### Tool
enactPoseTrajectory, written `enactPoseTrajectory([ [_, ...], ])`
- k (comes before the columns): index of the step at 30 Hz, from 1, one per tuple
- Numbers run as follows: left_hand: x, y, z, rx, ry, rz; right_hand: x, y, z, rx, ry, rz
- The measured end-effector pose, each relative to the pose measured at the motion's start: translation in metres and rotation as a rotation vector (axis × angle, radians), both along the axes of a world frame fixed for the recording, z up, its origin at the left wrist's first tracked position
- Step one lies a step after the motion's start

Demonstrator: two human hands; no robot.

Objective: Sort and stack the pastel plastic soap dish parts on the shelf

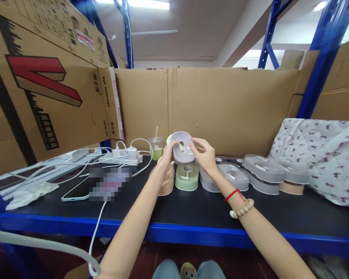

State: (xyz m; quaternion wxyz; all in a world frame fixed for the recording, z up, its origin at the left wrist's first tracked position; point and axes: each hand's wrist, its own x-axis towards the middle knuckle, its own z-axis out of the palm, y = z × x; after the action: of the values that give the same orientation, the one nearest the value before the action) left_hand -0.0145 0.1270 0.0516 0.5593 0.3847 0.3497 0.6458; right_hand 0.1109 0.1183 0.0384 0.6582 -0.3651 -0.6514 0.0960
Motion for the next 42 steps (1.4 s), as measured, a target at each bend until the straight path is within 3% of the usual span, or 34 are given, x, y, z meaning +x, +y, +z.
enactPoseTrajectory([
  [2, 0.005, -0.003, 0.000, 0.015, 0.030, -0.028, 0.003, 0.002, 0.002, -0.224, 0.183, -0.030],
  [4, 0.009, -0.005, 0.000, 0.028, 0.063, -0.055, 0.007, 0.003, 0.004, -0.429, 0.281, 0.040],
  [6, 0.013, -0.007, -0.001, 0.045, 0.096, -0.079, 0.009, 0.003, 0.007, -0.515, 0.314, 0.138],
  [12, 0.016, -0.005, -0.005, 0.091, 0.185, -0.102, 0.011, -0.003, 0.011, -0.498, 0.391, 0.201],
  [18, 0.015, -0.003, -0.006, 0.184, 0.239, -0.037, 0.015, -0.002, 0.010, -0.580, 0.355, 0.185],
  [24, 0.015, -0.007, -0.006, 0.392, 0.325, -0.033, 0.016, 0.011, 0.002, -0.320, 0.348, 0.219],
  [29, 0.023, -0.010, -0.008, 0.469, 0.290, 0.001, 0.020, 0.011, 0.004, -0.288, 0.357, 0.135],
  [33, 0.026, -0.007, -0.009, 0.367, 0.257, 0.044, 0.019, 0.008, 0.006, -0.378, 0.343, 0.127],
  [38, 0.020, -0.002, -0.006, 0.248, 0.120, 0.203, 0.011, 0.002, 0.003, -0.538, 0.241, 0.181],
  [42, 0.015, -0.003, -0.003, 0.201, 0.100, 0.157, 0.010, 0.001, -0.001, -0.548, 0.199, 0.180],
])
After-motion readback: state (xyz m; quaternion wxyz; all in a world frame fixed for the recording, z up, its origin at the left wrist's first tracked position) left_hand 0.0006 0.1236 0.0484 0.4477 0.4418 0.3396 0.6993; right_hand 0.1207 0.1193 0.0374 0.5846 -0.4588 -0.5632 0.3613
